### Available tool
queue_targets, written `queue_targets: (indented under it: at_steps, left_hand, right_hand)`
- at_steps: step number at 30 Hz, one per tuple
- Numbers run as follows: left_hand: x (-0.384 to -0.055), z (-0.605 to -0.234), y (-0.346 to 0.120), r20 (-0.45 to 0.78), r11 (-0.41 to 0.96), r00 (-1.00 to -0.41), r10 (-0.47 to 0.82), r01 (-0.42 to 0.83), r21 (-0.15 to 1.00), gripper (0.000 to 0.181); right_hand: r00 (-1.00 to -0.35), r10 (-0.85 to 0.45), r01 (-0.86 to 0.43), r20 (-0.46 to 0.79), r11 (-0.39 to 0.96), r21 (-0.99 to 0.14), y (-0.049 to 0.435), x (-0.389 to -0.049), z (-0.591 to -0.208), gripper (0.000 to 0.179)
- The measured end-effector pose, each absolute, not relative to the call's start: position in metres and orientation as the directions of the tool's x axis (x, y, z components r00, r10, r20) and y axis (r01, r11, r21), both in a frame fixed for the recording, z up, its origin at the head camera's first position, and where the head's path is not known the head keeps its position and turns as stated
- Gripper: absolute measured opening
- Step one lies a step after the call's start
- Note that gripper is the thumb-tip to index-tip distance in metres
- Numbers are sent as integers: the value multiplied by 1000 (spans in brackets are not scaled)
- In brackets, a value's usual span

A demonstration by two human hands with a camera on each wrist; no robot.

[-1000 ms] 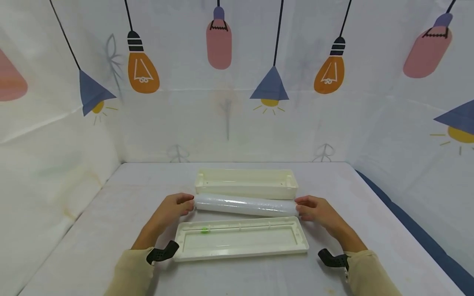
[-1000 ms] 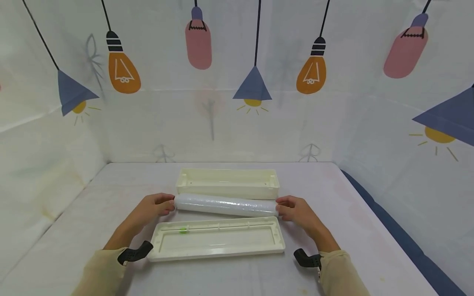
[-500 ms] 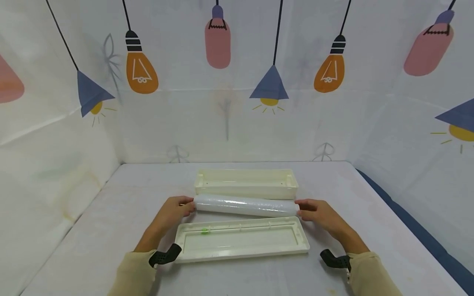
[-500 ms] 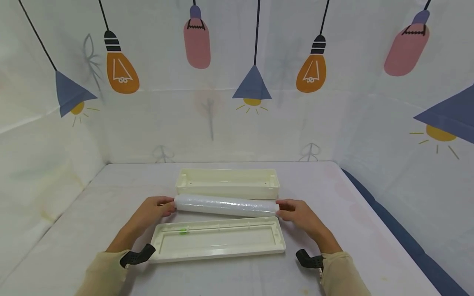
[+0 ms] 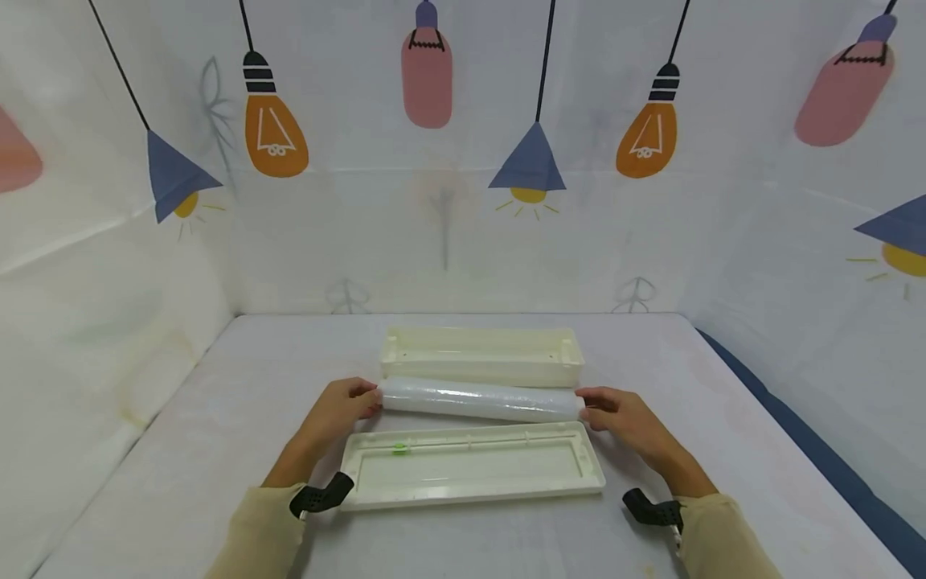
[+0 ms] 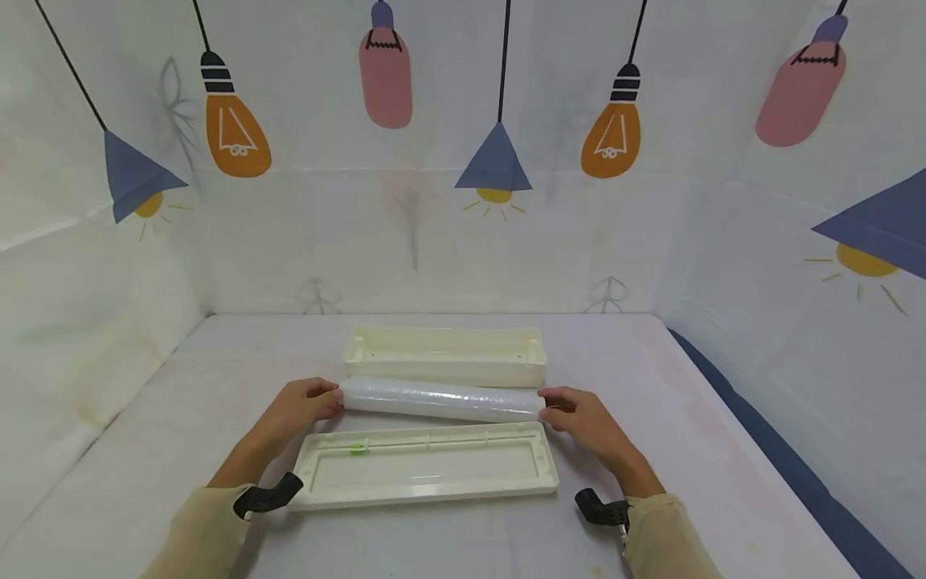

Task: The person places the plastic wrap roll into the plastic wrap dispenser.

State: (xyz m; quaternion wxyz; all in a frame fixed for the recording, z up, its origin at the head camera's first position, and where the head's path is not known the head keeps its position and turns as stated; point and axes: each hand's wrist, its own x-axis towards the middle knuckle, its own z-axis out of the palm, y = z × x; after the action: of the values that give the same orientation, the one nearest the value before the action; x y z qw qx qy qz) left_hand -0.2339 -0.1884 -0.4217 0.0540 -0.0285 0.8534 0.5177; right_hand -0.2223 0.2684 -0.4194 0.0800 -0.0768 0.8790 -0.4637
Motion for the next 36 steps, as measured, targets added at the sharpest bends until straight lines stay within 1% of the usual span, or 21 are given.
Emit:
queue_targets:
  at_steps: [6, 13, 17, 20, 23, 28, 32, 36]
  left_hand:
    - [-227, -422, -192, -136, 433, -991, 10, -119, 894, 29]
    - [-224, -417, -197, -134, 405, -991, 19, -115, 907, 33]
    - [-224, -417, -196, -126, 392, -992, 24, -107, 914, 34]
    - [-222, -416, -196, -106, 385, -994, 29, -87, 919, 35]
    - [-222, -417, -196, -79, 372, -996, 37, -59, 926, 36]
    - [-221, -416, -193, -49, 354, -998, 42, -31, 935, 34]
    - [-221, -414, -190, -29, 337, -999, 43, -13, 941, 33]
    - [-223, -412, -188, -6, 318, -999, 51, 11, 948, 36]
  right_hand:
    - [-972, -224, -65, -64, 526, -848, 266, -223, -419, 49]
    - [-971, -239, -99, -22, 484, -870, 263, -224, -416, 52]
    - [-974, -225, -80, -23, 437, -896, 263, -224, -416, 53]
    - [-974, -226, -78, -10, 377, -923, 263, -224, -416, 54]
    - [-976, -217, -81, 4, 346, -935, 262, -223, -416, 54]
    - [-984, -177, -71, 13, 326, -943, 262, -220, -413, 52]
    - [-987, -157, -88, 41, 307, -948, 261, -219, -413, 52]
    - [-988, -136, -115, 77, 293, -949, 262, -218, -415, 50]
